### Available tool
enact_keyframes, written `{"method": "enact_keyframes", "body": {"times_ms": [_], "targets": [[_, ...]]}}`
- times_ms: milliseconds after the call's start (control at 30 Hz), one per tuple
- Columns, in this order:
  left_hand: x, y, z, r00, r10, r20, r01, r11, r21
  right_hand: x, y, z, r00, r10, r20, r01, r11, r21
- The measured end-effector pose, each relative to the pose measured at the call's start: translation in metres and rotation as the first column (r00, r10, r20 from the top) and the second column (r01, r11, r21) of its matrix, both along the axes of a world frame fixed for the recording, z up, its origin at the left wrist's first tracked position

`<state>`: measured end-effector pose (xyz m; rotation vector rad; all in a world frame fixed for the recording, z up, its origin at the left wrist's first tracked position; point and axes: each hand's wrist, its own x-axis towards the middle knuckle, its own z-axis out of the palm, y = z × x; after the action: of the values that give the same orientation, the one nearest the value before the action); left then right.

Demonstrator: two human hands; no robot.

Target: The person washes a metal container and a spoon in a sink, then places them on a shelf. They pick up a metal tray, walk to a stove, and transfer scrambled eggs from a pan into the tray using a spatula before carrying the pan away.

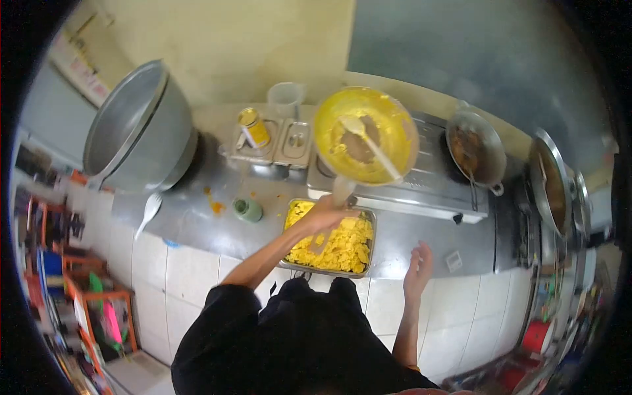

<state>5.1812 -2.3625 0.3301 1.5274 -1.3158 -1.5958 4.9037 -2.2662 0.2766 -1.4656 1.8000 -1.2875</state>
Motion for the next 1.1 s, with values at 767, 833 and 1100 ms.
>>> {"method": "enact_keyframes", "body": {"times_ms": [767, 833, 1100], "targets": [[-0.096, 0.373, -0.018, 0.222, -0.967, -0.124, 0.951, 0.186, 0.247, 0.043, 0.523, 0.068, 0.498, -0.782, -0.376, 0.837, 0.546, -0.027], [-0.124, 0.426, -0.031, 0.237, -0.956, -0.173, 0.938, 0.178, 0.298, 0.064, 0.585, 0.055, 0.468, -0.845, -0.259, 0.879, 0.475, 0.039], [-0.261, 0.644, -0.063, 0.23, -0.943, -0.243, 0.896, 0.107, 0.431, 0.043, 0.859, 0.033, 0.197, -0.971, -0.137, 0.976, 0.181, 0.121]]}}
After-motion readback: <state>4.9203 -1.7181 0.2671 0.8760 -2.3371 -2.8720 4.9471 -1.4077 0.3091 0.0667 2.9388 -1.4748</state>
